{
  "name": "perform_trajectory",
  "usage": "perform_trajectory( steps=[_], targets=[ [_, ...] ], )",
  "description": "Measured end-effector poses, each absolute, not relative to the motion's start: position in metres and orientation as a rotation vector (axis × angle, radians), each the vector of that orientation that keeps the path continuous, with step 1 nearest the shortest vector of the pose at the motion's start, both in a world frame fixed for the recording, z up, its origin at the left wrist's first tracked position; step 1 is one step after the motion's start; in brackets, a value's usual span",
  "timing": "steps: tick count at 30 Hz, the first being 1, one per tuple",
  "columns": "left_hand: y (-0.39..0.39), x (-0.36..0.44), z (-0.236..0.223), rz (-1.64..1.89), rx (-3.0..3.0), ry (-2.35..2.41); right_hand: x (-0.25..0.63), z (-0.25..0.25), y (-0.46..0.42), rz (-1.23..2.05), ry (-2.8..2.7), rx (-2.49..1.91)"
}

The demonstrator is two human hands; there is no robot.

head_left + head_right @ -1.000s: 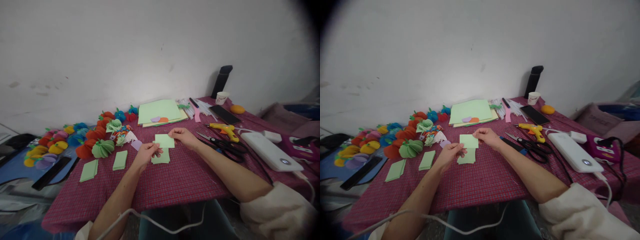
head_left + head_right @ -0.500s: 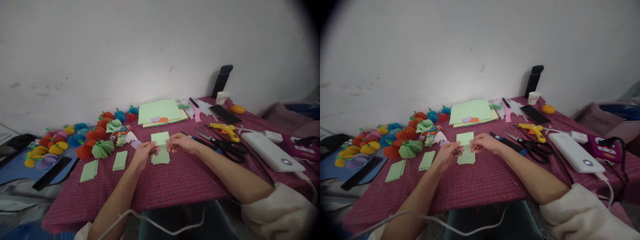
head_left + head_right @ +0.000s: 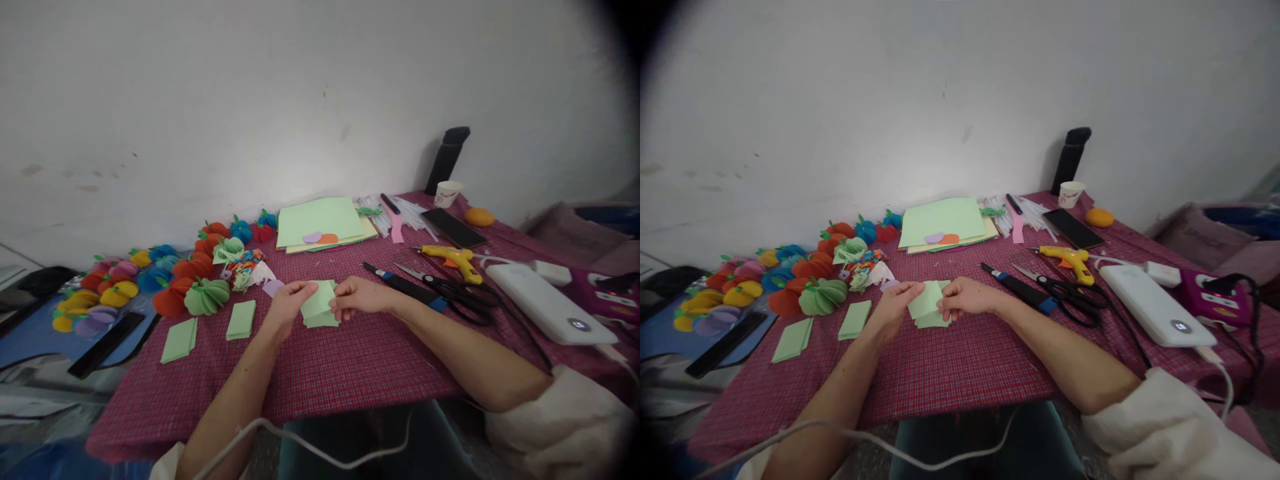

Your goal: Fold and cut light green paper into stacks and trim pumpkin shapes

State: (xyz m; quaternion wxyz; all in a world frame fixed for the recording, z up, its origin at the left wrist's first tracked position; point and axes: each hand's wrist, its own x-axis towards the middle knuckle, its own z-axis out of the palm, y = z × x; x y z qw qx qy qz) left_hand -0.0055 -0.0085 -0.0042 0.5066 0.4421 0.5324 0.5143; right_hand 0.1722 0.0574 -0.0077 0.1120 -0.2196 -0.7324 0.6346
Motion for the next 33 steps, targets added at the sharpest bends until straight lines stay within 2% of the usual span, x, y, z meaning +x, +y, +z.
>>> perform_trajectory(
  steps=[5, 13, 20, 33],
  targets=[
    [-0.009, -0.005, -0.005, 1.218, 1.112, 1.394, 0.172, -0.004, 0.056, 1.827, -2.275, -0.642],
    [-0.008, -0.001, -0.011, 1.075, 1.224, 1.41, 0.166, -0.009, 0.056, 1.505, -2.167, -0.683],
    [-0.009, -0.002, -0.012, 0.988, 1.211, 1.401, 0.167, -0.013, 0.059, 1.596, -2.148, -0.675],
    [-0.006, -0.012, -0.005, 1.098, 1.236, 1.405, 0.181, 0.003, 0.071, 1.765, -2.023, -0.757]
  ],
)
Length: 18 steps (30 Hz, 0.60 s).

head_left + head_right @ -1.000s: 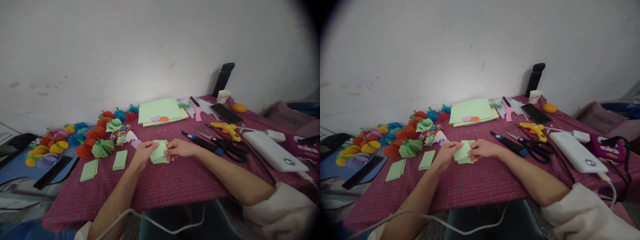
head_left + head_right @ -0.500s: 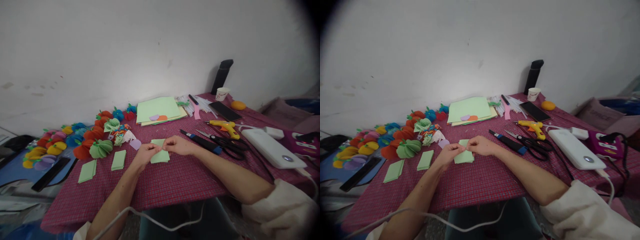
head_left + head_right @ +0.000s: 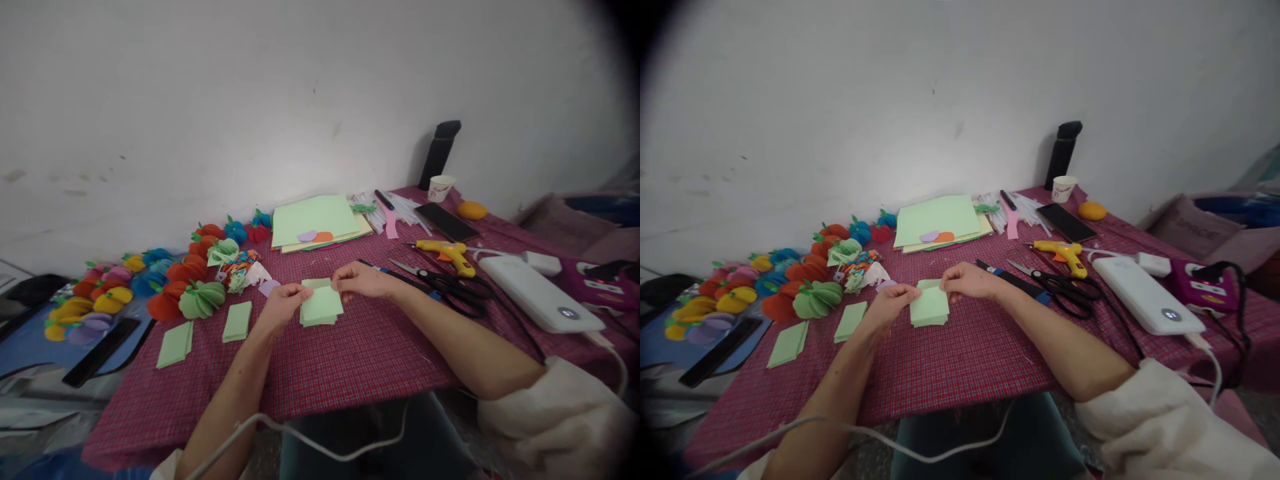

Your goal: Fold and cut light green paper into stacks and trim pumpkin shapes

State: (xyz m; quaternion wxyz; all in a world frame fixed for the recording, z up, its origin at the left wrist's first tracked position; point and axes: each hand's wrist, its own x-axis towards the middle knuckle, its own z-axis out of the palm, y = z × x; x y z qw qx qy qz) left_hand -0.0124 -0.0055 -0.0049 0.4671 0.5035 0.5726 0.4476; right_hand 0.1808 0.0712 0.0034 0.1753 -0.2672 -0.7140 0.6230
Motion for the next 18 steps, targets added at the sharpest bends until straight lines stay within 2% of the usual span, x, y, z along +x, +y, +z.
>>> perform_trajectory(
  steps=[9, 14, 18],
  targets=[
    [-0.009, -0.004, -0.006, 0.991, 1.304, 1.433, 0.166, -0.007, 0.059, 1.309, -2.239, -0.737],
    [-0.008, -0.004, -0.008, 0.979, 1.314, 1.445, 0.166, -0.011, 0.061, 1.347, -2.245, -0.685],
    [-0.004, -0.011, -0.01, 1.038, 1.293, 1.426, 0.173, -0.008, 0.071, 1.528, -2.137, -0.757]
  ],
)
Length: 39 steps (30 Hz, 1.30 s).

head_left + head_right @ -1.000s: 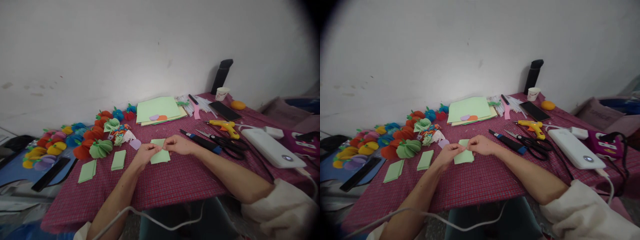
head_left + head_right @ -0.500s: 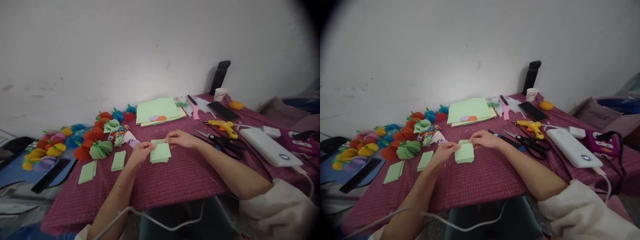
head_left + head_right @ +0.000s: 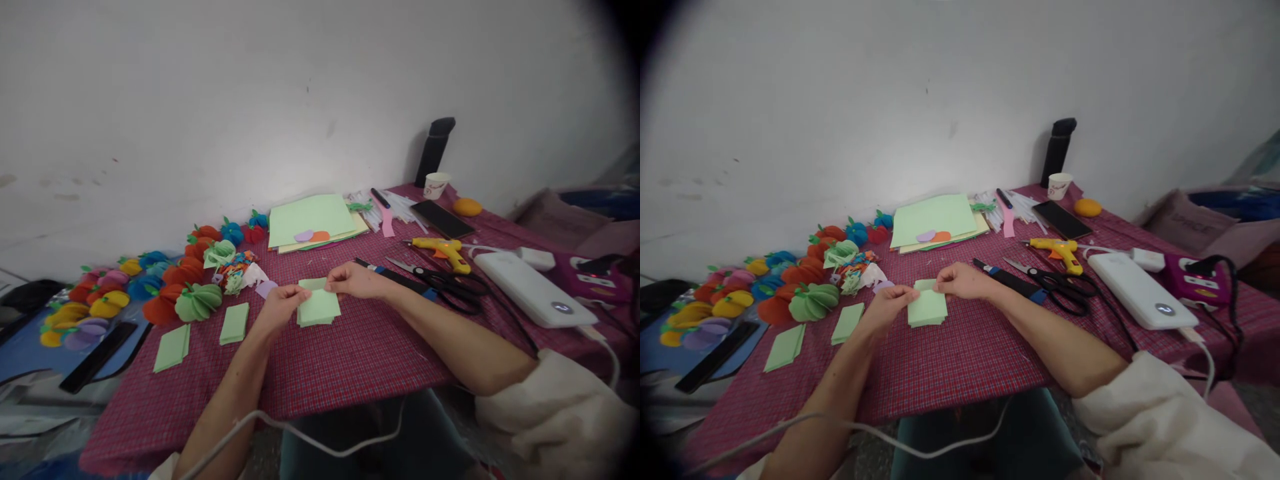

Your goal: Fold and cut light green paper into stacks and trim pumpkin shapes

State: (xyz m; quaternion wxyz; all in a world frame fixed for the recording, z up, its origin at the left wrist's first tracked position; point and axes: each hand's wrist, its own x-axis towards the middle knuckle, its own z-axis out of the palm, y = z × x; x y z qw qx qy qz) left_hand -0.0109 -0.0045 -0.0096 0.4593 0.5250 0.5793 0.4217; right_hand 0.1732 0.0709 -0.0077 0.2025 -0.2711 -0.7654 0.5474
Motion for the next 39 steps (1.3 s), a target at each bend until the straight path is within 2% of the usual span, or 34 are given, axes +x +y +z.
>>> perform_trajectory(
  steps=[5, 13, 17, 24, 28, 35, 39],
  targets=[
    [-0.004, -0.022, -0.003, 1.12, 1.254, 1.441, 0.185, 0.0, 0.082, 1.694, -2.031, -0.799],
    [-0.003, -0.019, -0.008, 1.207, 1.197, 1.41, 0.175, 0.0, 0.072, 1.56, -1.957, -0.748],
    [-0.006, -0.011, -0.01, 1.121, 1.283, 1.399, 0.167, -0.008, 0.065, 1.349, -2.027, -0.78],
    [-0.01, -0.006, -0.006, 0.831, 1.477, 1.354, 0.163, -0.009, 0.055, 1.267, -2.226, -0.75],
    [-0.009, -0.009, -0.01, 0.787, 1.52, 1.386, 0.165, -0.007, 0.055, 1.258, -2.243, -0.751],
    [-0.011, -0.024, 0.006, 0.819, 1.577, 1.402, 0.184, 0.008, 0.075, 1.365, -2.105, -0.857],
    [-0.01, -0.023, 0.012, 1.006, 1.485, 1.477, 0.188, 0.01, 0.079, 1.407, -2.062, -0.859]
  ],
)
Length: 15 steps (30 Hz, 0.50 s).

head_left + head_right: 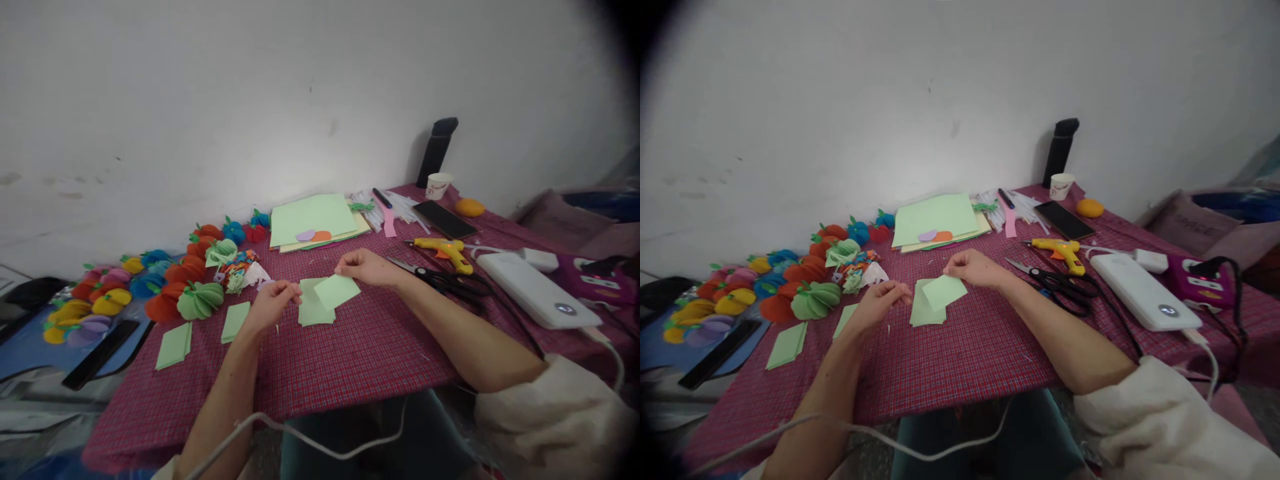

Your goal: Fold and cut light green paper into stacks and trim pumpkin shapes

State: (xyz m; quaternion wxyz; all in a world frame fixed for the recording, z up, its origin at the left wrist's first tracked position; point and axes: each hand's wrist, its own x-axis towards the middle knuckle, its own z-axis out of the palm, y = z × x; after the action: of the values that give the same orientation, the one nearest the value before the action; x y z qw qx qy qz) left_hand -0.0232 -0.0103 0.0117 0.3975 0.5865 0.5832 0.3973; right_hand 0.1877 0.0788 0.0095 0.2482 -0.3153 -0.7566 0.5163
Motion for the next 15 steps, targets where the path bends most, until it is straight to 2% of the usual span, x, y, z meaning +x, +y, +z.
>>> perform_trajectory(
  steps=[2, 8, 15],
  targets=[
    [-0.01, -0.017, 0.008, 1.039, 1.483, 1.454, 0.184, 0.006, 0.076, 1.405, -2.108, -0.851],
    [-0.011, -0.005, -0.01, 0.758, 1.635, 1.385, 0.171, -0.005, 0.062, 1.357, -2.23, -0.8],
    [-0.013, -0.005, -0.009, 0.768, 1.659, 1.398, 0.17, -0.006, 0.059, 1.409, -2.284, -0.747]
  ],
)
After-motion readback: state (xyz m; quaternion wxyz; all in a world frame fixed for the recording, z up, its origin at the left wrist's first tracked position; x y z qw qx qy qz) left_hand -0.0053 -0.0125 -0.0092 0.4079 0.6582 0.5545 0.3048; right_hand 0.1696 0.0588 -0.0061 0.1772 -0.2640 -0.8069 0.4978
